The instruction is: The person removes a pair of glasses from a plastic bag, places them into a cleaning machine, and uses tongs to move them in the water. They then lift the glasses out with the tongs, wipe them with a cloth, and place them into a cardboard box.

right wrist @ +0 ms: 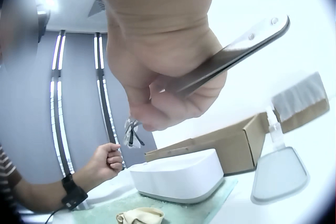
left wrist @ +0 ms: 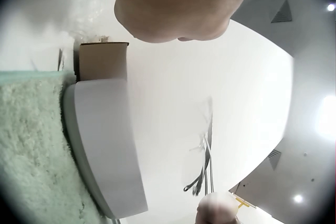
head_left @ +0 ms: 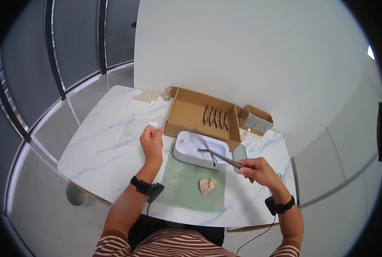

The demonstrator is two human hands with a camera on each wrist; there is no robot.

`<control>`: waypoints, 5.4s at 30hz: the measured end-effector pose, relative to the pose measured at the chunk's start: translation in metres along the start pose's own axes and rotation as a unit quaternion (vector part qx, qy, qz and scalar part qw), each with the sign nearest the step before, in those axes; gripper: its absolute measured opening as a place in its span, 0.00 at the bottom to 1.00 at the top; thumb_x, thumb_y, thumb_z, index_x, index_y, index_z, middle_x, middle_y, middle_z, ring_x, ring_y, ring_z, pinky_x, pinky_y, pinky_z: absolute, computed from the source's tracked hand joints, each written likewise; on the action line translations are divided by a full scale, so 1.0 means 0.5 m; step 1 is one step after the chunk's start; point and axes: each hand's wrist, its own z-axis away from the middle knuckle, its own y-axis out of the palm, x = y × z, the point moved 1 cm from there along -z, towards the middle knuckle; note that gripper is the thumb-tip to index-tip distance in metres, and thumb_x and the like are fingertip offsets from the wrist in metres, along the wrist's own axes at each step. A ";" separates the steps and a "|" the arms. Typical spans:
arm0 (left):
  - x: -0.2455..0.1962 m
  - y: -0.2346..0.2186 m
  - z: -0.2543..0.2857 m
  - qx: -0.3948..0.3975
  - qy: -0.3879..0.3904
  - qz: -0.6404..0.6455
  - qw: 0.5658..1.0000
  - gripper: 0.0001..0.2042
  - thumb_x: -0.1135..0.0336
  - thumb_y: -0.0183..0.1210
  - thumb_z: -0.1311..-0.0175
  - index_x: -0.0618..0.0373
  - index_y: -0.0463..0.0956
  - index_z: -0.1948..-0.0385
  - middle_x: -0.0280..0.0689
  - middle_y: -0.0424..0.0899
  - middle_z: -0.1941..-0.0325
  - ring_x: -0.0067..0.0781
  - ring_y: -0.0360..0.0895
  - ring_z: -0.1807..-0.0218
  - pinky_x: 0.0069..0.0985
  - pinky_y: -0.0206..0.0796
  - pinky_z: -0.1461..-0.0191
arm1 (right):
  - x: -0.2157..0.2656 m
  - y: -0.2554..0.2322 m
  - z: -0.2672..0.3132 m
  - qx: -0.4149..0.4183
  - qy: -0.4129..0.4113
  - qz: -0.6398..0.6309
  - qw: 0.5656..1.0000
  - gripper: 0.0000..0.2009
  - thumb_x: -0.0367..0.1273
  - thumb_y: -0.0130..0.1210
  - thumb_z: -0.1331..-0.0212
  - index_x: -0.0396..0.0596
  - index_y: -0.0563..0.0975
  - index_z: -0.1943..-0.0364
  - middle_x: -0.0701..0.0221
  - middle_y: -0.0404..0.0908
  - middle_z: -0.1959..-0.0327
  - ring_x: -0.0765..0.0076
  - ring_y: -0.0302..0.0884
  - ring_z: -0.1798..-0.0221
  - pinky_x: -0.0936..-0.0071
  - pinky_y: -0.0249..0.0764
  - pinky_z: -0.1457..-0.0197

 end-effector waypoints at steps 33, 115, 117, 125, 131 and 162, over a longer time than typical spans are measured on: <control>0.005 -0.007 0.022 0.007 0.080 -0.003 0.997 0.20 0.78 0.58 0.33 0.51 0.54 0.79 0.22 0.55 0.80 0.13 0.48 0.77 0.19 0.45 0.74 | -0.272 -0.041 -0.024 -0.241 0.004 0.367 0.898 0.20 0.37 0.58 0.40 0.44 0.80 0.46 0.54 0.85 0.70 0.42 0.84 0.63 0.51 0.78 0.55; -0.035 -0.011 0.078 0.585 0.226 -0.587 0.512 0.06 0.68 0.61 0.39 0.53 0.85 0.63 0.40 0.77 0.63 0.46 0.80 0.59 0.41 0.75 0.56 | -0.072 0.182 -0.003 -0.106 -0.335 0.286 0.891 0.12 0.26 0.67 0.48 0.52 0.86 0.58 0.72 0.89 0.58 0.58 0.83 0.59 0.65 0.80 0.55; -0.049 -0.011 0.090 0.592 0.170 -0.567 0.547 0.06 0.66 0.62 0.39 0.55 0.85 0.65 0.41 0.79 0.63 0.48 0.80 0.59 0.41 0.74 0.55 | -0.050 0.202 -0.016 -0.103 -0.380 0.288 0.873 0.13 0.26 0.67 0.49 0.52 0.86 0.57 0.72 0.89 0.57 0.59 0.83 0.58 0.65 0.80 0.54; -0.028 -0.026 0.115 0.576 0.110 -0.547 0.598 0.07 0.66 0.61 0.41 0.57 0.85 0.66 0.42 0.82 0.66 0.50 0.81 0.61 0.39 0.74 0.54 | -0.071 0.291 -0.105 -0.043 -0.435 0.321 0.840 0.09 0.26 0.60 0.49 0.51 0.85 0.63 0.74 0.87 0.60 0.58 0.78 0.64 0.65 0.77 0.60; -0.029 -0.045 0.122 0.566 0.092 -0.528 0.627 0.07 0.66 0.60 0.41 0.58 0.84 0.68 0.42 0.82 0.66 0.48 0.81 0.62 0.39 0.74 0.55 | -0.098 0.239 -0.065 -0.050 -0.414 0.386 0.823 0.13 0.27 0.67 0.51 0.55 0.86 0.59 0.79 0.87 0.54 0.64 0.79 0.62 0.70 0.80 0.57; -0.054 -0.062 0.120 0.569 0.060 -0.491 0.657 0.08 0.68 0.57 0.39 0.59 0.84 0.66 0.44 0.84 0.63 0.51 0.81 0.59 0.40 0.74 0.52 | -0.076 0.223 -0.089 0.017 -0.298 0.265 0.917 0.08 0.32 0.60 0.40 0.45 0.85 0.63 0.59 0.86 0.68 0.48 0.83 0.64 0.56 0.78 0.58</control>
